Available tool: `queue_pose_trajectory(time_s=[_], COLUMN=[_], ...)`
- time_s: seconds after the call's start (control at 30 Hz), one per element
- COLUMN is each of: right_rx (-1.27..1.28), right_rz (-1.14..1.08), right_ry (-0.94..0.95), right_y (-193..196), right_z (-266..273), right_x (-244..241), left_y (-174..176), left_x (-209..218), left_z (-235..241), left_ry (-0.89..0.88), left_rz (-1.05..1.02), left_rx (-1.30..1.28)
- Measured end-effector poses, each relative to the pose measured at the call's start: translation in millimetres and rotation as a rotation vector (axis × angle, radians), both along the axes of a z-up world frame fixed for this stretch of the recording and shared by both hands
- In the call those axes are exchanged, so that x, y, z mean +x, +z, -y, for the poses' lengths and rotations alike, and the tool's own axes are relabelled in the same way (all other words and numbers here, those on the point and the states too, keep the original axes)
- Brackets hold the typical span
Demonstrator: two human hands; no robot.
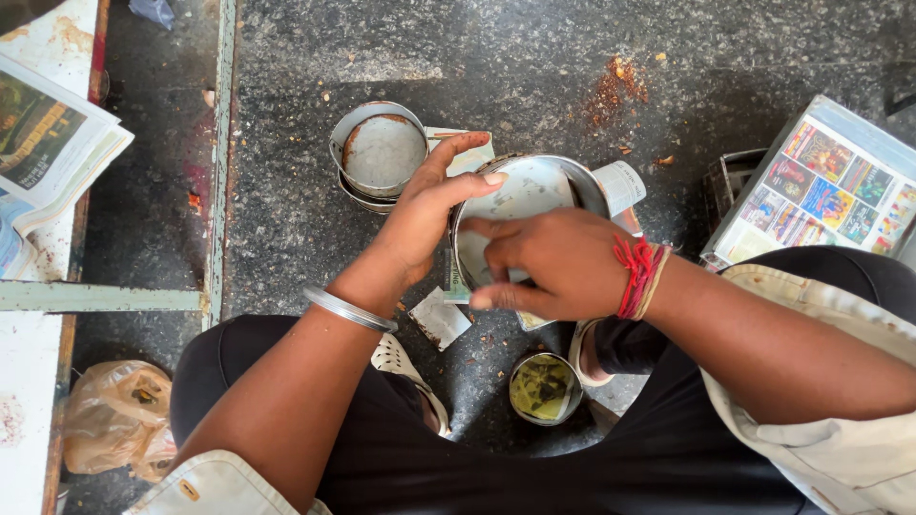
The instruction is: The person sits on the floor and scrubs the inside of small metal containers using a folded newspaper and a paste from a nearby tin. They repeatedly apply the paste, scrub the interior surfaces, and stack the cleaned containers.
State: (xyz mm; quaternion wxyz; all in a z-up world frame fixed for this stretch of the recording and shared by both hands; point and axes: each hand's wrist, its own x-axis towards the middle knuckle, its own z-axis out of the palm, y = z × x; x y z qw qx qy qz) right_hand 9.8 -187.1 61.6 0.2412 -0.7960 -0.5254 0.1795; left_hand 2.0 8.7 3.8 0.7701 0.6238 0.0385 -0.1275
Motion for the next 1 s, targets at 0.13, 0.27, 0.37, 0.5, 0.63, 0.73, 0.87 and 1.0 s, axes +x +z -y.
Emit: queue_pose_trajectory(time_s=[0.13, 0.27, 0.37, 0.5, 0.63, 0.73, 0.87, 1.0], right_rx=[-0.141, -0.099, -0.086, -0.146, -0.157, -0.307, -0.143, -0.204], right_rz=[0.225, 0.305, 0.299, 0.201, 0.234, 0.206, 0.119, -0.045], right_ry=[-0.162, -0.062, 0.006, 0.076, 0.046, -0.075, 0.038, 0.076], right_y=[2, -4, -6, -4, -2, 4, 8, 7], right_z=[1, -5, -4, -1, -3, -3, -5, -3], right_x=[-3, -7, -5, 1, -4, -1, -9, -5], left_y=[-3, -8, -8, -1, 4, -1, -7, -6], left_x=[0, 0, 1, -1, -1, -2, 0, 0], left_z=[1, 1, 1, 1, 1, 0, -4, -3], left_ry=[-0.012, -0.006, -0.005, -0.006, -0.02, -0.024, -0.006, -0.025], left_rz=[0.01, 0.006, -0.011, -0.078, -0.119, -0.011, 0.048, 0.058], left_rx=[0.054, 0.065, 0.102, 0.066, 0.014, 0.069, 0.087, 0.047])
